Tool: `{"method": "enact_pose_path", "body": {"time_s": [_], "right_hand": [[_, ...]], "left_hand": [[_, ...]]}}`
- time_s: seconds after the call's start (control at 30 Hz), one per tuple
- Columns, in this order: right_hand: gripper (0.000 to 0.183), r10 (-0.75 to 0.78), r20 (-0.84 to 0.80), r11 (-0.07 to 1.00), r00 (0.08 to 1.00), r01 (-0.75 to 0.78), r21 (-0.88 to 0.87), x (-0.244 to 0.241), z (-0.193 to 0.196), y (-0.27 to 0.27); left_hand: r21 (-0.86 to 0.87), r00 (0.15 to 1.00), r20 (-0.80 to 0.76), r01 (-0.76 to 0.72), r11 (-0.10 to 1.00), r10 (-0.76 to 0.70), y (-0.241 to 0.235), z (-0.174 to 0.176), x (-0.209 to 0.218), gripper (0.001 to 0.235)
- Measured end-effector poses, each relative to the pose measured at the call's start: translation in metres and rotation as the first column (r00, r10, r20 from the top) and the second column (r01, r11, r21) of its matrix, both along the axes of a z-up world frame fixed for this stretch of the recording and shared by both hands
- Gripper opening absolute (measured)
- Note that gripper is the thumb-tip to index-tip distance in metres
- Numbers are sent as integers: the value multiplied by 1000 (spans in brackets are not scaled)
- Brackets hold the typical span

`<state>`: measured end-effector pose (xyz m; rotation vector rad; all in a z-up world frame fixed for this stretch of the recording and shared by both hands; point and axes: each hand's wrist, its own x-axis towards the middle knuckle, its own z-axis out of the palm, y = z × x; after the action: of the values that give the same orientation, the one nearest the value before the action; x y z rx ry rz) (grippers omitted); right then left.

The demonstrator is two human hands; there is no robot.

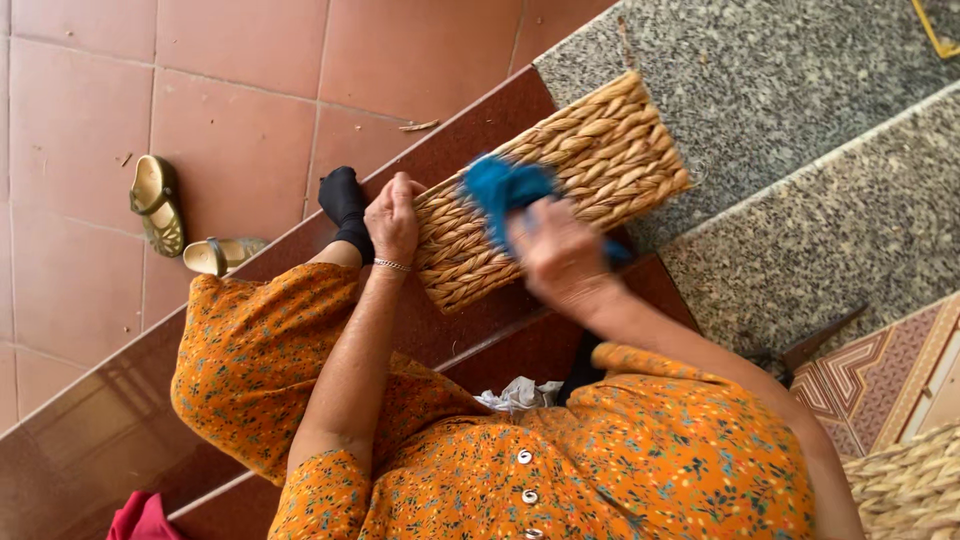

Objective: The person wipes a woven basket with a blue cloth, rotating it to clean all sides. They briefly use scissors to trim a loose strand, then continue wiping the basket's exterior and interior surfaces.

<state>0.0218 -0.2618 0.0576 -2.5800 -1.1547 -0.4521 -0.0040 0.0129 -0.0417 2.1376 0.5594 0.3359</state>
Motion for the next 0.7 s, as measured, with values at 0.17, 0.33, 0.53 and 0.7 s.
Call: {"method": "enact_pose_path", "body": {"time_s": [0.17, 0.33, 0.53, 0.7], "right_hand": [[23, 338, -25, 925, 941, -327, 192, -27, 13, 30], [18, -98, -51, 995, 994, 98, 3, 18, 8, -32], [38, -357, 22, 933, 934, 355, 64, 67, 8, -82], [5, -50, 58, 997, 997, 53, -60, 7, 12, -4]], "left_hand": [[-60, 1000, -4, 16, 998, -16, 0, 9, 2, 48], [-88, 1000, 16, 1, 996, 0, -1, 0, 0, 40], [82, 999, 34, 9, 997, -11, -4, 2, 3, 30], [114, 999, 32, 10, 993, -14, -3, -2, -1, 27]]}}
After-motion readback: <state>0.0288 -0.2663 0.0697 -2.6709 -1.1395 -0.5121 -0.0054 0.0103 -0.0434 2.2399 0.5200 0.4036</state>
